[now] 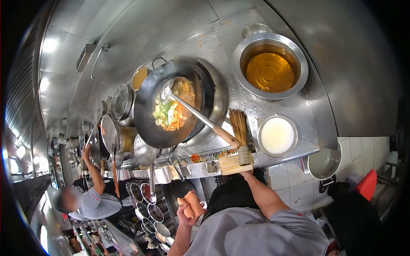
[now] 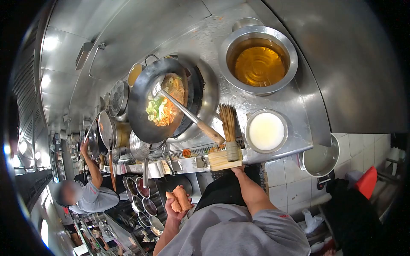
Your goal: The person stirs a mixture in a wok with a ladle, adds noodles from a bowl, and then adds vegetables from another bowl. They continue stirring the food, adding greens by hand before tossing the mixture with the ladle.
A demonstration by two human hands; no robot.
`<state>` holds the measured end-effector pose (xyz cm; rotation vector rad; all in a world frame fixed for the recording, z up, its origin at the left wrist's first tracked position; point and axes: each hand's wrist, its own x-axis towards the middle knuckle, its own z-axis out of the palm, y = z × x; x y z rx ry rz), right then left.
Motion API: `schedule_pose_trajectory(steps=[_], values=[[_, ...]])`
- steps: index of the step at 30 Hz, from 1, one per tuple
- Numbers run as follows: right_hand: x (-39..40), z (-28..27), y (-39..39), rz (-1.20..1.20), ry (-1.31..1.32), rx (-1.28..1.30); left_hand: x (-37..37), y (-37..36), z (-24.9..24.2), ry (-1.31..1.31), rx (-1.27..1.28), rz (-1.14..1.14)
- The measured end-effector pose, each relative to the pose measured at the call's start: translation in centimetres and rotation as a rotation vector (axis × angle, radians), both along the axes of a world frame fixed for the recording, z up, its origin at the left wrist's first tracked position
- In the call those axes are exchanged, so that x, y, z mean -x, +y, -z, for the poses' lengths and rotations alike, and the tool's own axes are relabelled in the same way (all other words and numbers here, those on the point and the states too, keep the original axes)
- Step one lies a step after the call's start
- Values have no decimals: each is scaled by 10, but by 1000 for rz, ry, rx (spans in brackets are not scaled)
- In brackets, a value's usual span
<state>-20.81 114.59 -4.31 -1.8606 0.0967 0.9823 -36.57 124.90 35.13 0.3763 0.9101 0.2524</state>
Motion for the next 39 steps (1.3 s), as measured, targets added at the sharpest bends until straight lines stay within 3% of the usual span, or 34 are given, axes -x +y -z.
schedule_pose_trajectory(steps=[3, 4, 6, 7, 9, 10, 12, 14, 16, 20, 21, 23, 25, 30, 32, 35, 37, 39], values=[[3, 8, -1, 47, 65, -90, 4, 0, 0, 11, -1, -25], [14, 39, -1, 36, 58, -90, 6, 2, 2, 4, -1, -36], [18, 50, 4, 84, 8, 16, 8, 8, 5, -14, -36, -48], [17, 55, -4, -27, 105, 57, 9, 13, 7, -20, -35, -58], [-30, -72, -13, -288, 279, 129, 8, 23, 6, -41, -69, -68], [-34, -86, -20, -304, 265, 133, 6, 28, 5, -49, -82, -96], [-37, -102, -33, -1131, -38, 218, 6, 46, 9, -72, -112, -88], [-36, -161, -41, -1249, -194, 101, 7, 62, 16, -107, -129, -83], [-43, -240, -37, -1131, -221, -78, -1, 75, 12, -108, -185, -78], [-41, -339, 8, -811, -129, -461, -3, 95, 30, -139, -178, -38], [-41, -342, 10, -833, -147, -447, -4, 98, 36, -175, -148, -5], [-34, -346, 24, -900, 70, -326, 1, 105, 50, -161, -156, 36], [-19, -347, 27, -820, -162, -347, 0, 107, 49, -194, -182, 53], [5, -393, 84, -751, -2, -721, -8, 105, 67, -49, -335, 36], [13, -388, 107, -784, -92, -649, -10, 105, 79, -82, -317, 56], [13, -366, 129, -792, -221, -539, -8, 110, 58, -176, -299, 116], [10, -356, 132, -549, 235, -631, 0, 113, 51, -310, -54, 51], [14, -365, 134, -514, 321, -610, 7, 116, 53, -408, -44, 102]])
